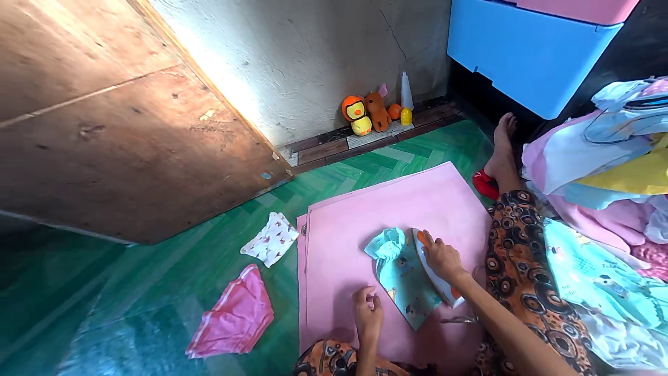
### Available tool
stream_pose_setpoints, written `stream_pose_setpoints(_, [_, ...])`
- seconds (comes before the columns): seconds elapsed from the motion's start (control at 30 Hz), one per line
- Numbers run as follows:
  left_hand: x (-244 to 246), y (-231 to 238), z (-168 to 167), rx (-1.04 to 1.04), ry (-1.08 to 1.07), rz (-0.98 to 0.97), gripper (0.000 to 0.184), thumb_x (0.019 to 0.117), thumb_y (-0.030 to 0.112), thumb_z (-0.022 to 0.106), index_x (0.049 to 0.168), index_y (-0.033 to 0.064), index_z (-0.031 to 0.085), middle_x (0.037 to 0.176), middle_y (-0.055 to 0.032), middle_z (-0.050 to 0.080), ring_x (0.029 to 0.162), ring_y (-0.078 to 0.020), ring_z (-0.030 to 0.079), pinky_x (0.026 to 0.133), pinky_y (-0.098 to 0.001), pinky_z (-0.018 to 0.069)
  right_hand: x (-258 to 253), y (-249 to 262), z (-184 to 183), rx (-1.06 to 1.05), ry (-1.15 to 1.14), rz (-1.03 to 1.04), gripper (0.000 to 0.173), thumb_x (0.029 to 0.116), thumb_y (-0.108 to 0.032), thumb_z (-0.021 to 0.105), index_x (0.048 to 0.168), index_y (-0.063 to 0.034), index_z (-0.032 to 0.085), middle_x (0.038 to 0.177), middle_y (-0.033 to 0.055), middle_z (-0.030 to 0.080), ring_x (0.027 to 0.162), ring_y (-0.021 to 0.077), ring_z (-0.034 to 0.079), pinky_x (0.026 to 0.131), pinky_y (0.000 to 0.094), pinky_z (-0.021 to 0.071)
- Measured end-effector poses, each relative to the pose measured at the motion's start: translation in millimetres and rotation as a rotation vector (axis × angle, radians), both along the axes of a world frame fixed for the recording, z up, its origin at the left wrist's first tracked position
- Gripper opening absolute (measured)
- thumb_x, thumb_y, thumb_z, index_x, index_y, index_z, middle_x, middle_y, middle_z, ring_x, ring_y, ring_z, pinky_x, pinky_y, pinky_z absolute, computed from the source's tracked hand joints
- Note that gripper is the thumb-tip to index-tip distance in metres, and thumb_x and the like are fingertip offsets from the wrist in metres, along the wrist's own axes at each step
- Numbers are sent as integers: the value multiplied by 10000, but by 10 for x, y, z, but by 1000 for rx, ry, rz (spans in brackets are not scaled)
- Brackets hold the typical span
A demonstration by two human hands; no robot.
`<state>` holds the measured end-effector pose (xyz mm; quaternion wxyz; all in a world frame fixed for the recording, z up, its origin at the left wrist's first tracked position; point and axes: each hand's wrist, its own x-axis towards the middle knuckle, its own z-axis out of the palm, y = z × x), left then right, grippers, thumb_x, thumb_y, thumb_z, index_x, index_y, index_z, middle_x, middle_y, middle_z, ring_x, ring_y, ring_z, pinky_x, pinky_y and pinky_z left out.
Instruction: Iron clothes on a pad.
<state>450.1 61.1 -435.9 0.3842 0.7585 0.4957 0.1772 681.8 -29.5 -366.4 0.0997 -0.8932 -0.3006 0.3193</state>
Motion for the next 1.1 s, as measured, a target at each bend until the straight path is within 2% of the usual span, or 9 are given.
stream_pose_setpoints(0.3, [6, -6, -31, 5, -11, -21, 254, 948, 15, 615, 1178, -59, 692, 1231, -277, 621, 1062, -340, 654, 903, -441, 559, -363, -469, -8, -52, -2, 11, 594, 1113, -343, 401, 1666, -222, 221, 1391, 257, 583, 1103, 446, 674, 927, 579, 542])
stream_pose_setpoints(0.67, [-4, -5, 20, -10, 32, -20, 258, 959, 20, 610, 1192, -50, 694, 1244, -276, 621, 1073, -346, 651, 922, -448, 550, -61, 85, 32, -12, -1, 8, 593, 1119, -312, 396, 1663, -167, 210, 1442, 267, 546, 1186, 453, 642, 970, 573, 526])
stream_pose_setpoints(0.97, [22, -1, 16, -20, 25, -40, 262, 956, 13, 604, 1193, -56, 689, 1251, -286, 612, 1061, -352, 651, 913, -447, 552, -523, -361, 16, -48, 46, 54, 586, 1114, -335, 395, 1661, -201, 231, 1452, 282, 537, 1145, 488, 651, 952, 623, 523])
stream_pose_setpoints(1.1, [41, -10, 34, -32, 36, -52, 265, 963, 17, 598, 1204, -52, 684, 1279, -284, 600, 1049, -345, 658, 897, -443, 556, -594, -325, 20, -63, 55, 91, 588, 1116, -334, 390, 1665, -212, 216, 1452, 280, 534, 1161, 478, 645, 953, 617, 521])
